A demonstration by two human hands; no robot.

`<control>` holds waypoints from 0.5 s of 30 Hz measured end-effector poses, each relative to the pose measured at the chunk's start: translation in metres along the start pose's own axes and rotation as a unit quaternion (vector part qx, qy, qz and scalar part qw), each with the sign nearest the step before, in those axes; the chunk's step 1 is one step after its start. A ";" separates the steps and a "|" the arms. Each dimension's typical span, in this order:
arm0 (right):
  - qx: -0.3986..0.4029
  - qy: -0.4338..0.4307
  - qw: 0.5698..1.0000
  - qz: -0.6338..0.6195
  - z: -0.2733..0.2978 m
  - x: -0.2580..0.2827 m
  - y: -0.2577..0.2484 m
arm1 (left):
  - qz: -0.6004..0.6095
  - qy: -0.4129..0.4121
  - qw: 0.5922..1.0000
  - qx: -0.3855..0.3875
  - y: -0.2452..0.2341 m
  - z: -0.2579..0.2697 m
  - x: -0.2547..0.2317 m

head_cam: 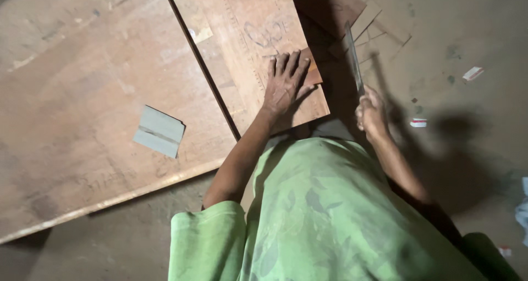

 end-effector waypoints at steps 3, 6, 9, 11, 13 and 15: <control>0.000 0.024 0.999 -0.022 0.009 -0.020 0.003 | -0.010 0.030 0.999 0.008 -0.005 -0.002 0.004; 0.002 0.038 0.999 -0.038 0.014 -0.030 0.005 | 0.026 0.052 0.998 0.018 -0.019 -0.009 0.007; 0.004 0.041 0.998 -0.045 0.016 -0.036 0.005 | 0.069 0.057 0.995 0.038 -0.031 -0.018 0.010; 0.007 0.035 0.998 -0.053 0.016 -0.039 0.003 | 0.085 0.054 0.994 0.049 -0.036 -0.021 0.007; 0.013 0.024 0.997 -0.068 0.010 -0.041 0.008 | 0.092 0.051 0.993 0.058 -0.041 -0.025 0.008; 0.002 0.035 0.997 -0.070 0.006 -0.047 0.008 | 0.092 0.047 0.993 0.054 -0.046 -0.027 0.007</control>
Point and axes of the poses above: each hand's wrist, its own z-axis away from the middle knuckle, its own y-axis out of the palm, x = y × z, the point moved 10 cm from there along -z, towards the middle knuckle, and after that the axes turned 7 degrees about -y, right-handed, at the moved point
